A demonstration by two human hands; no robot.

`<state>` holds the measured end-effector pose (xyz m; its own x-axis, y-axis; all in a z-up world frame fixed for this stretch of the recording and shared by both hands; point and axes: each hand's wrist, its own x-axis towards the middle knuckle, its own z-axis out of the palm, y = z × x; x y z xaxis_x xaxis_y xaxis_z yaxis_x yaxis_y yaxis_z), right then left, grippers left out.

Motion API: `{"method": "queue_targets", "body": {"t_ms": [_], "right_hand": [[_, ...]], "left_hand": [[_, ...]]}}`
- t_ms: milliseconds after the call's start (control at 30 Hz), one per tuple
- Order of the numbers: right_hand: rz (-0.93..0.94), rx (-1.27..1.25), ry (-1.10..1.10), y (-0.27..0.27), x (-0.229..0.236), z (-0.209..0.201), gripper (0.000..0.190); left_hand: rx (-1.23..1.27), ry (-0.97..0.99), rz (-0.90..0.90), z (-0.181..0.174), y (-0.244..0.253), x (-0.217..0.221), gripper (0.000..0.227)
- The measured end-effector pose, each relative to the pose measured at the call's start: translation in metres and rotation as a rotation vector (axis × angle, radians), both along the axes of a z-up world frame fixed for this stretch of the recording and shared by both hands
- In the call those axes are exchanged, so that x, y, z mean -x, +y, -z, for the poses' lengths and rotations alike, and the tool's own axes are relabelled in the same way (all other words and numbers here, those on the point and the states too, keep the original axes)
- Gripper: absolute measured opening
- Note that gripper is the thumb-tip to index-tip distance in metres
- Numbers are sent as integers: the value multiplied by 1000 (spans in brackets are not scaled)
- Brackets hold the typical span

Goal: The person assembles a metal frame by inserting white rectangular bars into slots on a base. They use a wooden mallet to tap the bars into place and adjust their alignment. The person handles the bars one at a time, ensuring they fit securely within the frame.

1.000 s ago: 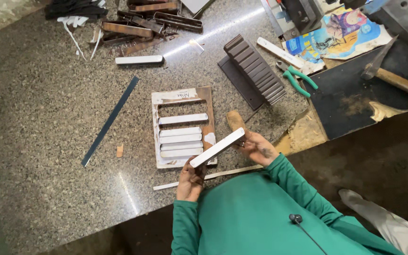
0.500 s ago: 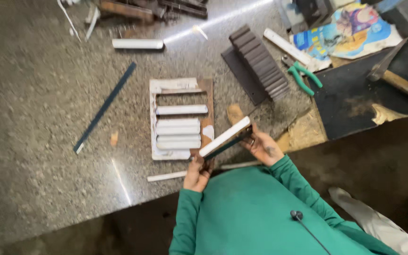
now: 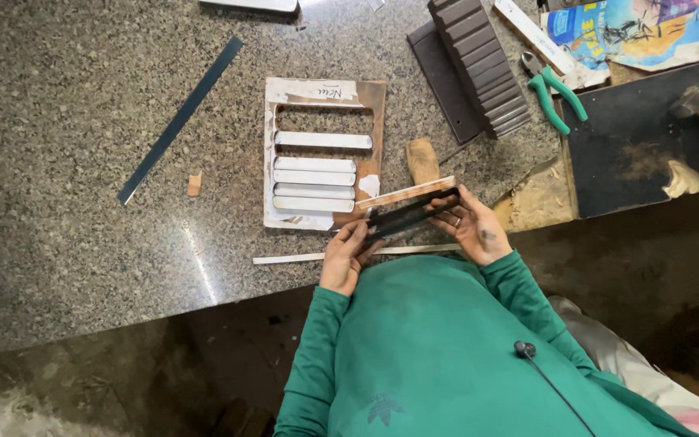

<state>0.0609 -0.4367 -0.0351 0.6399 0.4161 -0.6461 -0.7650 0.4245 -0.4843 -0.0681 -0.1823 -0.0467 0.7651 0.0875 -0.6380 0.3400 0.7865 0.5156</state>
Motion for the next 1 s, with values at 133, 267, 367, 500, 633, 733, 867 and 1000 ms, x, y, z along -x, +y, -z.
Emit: {"method": "queue_targets", "body": {"t_ms": [133,267,367,500,633,733,867,1000], "right_hand": [[-65,87,-51,3,-1,-22,40],[-99,136,-122,13,-5,-41,44],[-117,155,-133,21,-7,-47,45],[-182,192,-175,30,-7,-48,47],[-243,611,-570,48,-5,-58,48],[-325,1090,-1308,61,-5,-88,53],[-506,1097,-1797,94,-12,-122,65],[-655,906,-1880,127,-15,-127,57]], "left_hand": [[-125,-5,44,-23,5,-1,34],[-158,-30,24,-45,13,-5,35],[-209,-57,9,-59,23,-7,35],[-252,-91,-54,-66,36,-10,34],[-367,-132,-23,-71,51,-7,34],[-456,-133,-10,-73,61,-8,35],[-573,-138,60,-70,71,-13,33],[-628,-161,175,-75,74,-25,31]]}}
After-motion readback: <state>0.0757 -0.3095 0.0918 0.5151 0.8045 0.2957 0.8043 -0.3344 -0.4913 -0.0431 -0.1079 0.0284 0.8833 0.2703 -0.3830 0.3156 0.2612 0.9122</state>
